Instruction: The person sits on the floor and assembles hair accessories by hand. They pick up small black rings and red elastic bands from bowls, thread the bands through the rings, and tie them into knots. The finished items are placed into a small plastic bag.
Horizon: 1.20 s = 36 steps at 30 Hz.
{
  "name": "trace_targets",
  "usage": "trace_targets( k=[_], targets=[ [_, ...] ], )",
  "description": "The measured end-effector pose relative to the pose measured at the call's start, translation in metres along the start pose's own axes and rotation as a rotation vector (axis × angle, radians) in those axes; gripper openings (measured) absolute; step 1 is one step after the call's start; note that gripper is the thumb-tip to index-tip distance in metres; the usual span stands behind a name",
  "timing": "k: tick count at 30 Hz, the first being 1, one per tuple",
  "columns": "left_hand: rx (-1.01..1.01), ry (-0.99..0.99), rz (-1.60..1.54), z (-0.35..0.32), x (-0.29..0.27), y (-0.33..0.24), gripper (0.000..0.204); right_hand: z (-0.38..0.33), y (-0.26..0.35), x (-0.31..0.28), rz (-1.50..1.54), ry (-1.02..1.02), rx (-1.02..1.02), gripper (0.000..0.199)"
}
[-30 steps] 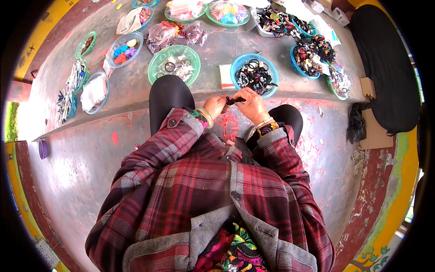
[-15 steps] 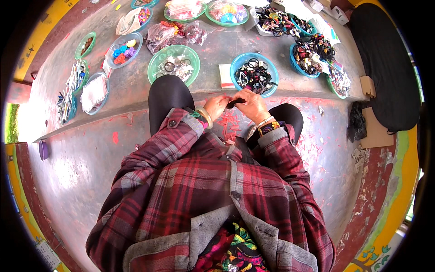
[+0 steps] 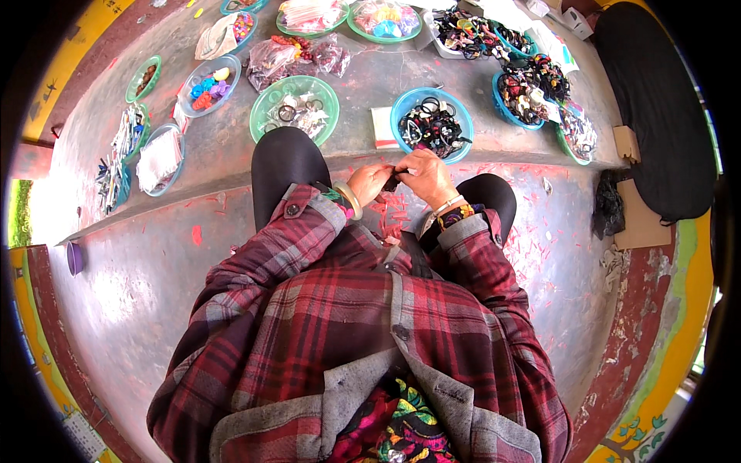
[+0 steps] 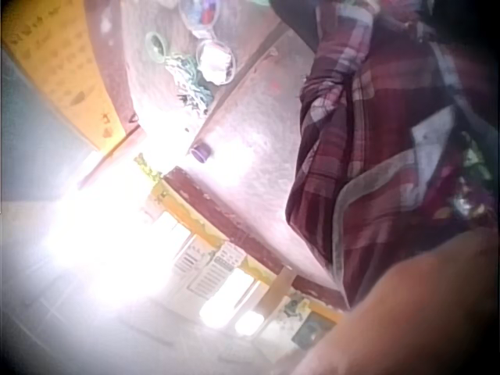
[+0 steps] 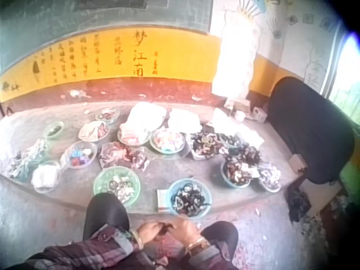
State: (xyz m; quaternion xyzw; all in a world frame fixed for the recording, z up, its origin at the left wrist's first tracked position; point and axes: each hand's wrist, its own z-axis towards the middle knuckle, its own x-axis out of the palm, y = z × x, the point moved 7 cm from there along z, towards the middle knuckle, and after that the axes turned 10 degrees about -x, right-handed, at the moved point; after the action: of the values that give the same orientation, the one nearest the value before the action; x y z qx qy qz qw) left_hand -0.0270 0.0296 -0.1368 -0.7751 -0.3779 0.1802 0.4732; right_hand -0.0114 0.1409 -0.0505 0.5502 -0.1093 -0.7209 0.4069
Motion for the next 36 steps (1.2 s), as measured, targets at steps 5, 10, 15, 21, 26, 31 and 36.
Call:
trace_targets(
  k=[5, 10, 15, 21, 26, 31, 36],
  targets=[
    [0.146, -0.011, 0.176, 0.007, -0.006, 0.002, 0.035, 0.002, 0.004, -0.002, 0.013, -0.026, -0.044, 0.007],
    [0.104, -0.003, 0.152, 0.003, -0.006, -0.002, 0.036, 0.001, 0.003, -0.003, -0.002, -0.032, -0.002, 0.007],
    [-0.037, 0.077, -0.121, -0.007, 0.005, -0.009, 0.03, 0.0, -0.005, -0.002, -0.06, -0.045, 0.021, 0.007],
    [0.096, 0.132, -0.114, 0.004, 0.009, 0.0, 0.033, -0.003, -0.012, 0.002, -0.005, -0.022, 0.134, 0.009],
    [0.034, 0.089, -0.09, 0.001, 0.007, -0.003, 0.034, -0.007, -0.016, 0.006, 0.103, -0.007, 0.254, 0.012],
    [0.03, 0.049, -0.103, 0.0, 0.005, -0.004, 0.032, -0.004, -0.011, 0.009, 0.063, 0.019, 0.171, 0.009],
    [0.029, 0.01, -0.078, -0.003, 0.004, -0.009, 0.028, -0.002, -0.001, 0.008, 0.001, 0.008, 0.051, 0.009]
  ],
)
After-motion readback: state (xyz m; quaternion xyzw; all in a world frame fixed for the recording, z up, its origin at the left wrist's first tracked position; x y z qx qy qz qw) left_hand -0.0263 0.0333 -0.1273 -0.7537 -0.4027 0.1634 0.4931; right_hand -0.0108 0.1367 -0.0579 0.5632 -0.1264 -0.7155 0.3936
